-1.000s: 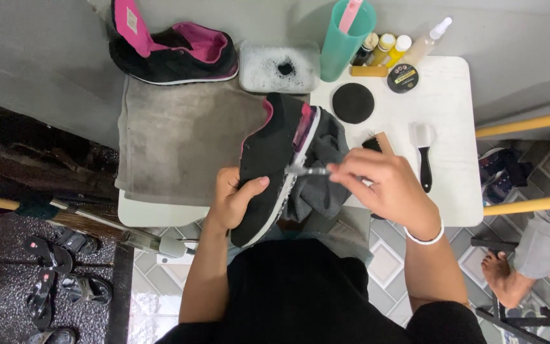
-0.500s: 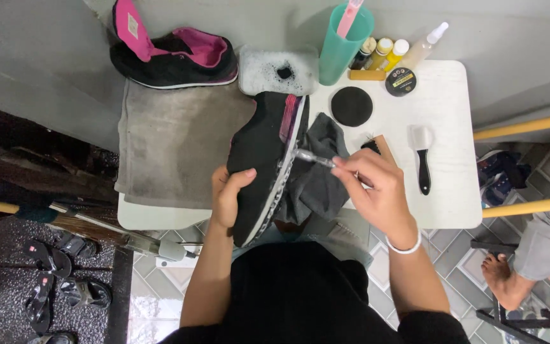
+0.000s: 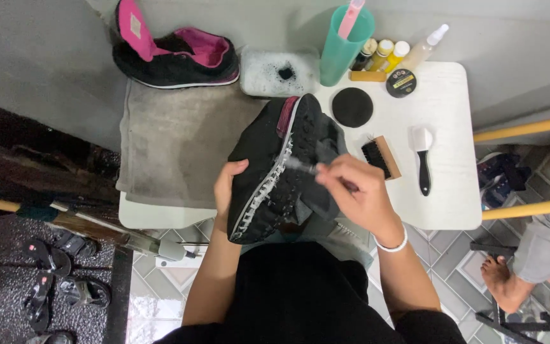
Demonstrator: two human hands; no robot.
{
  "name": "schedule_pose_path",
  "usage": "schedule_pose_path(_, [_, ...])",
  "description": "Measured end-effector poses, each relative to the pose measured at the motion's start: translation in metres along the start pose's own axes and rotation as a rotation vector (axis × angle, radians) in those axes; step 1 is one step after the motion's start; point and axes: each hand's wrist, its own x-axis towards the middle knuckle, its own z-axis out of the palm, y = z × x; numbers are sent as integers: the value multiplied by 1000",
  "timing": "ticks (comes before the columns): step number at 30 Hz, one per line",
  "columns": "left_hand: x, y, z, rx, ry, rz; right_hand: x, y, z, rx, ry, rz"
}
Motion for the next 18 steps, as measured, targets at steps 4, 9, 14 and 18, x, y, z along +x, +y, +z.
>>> schedule_pose_path(4, [0,5,-1,-81,-32,-123,0,-3,2,-69,66,-12])
schedule_pose_path(9, [-7,-2,15,-54,172,7,-2,-7,1,-43,87,56])
schedule_pose_path(14, [5,7,1,405,110,450,-7,-3,11,124,65,157])
schedule_pose_path(18, [59,6,-100,878,-34,872,-25,11,25,159,104,324])
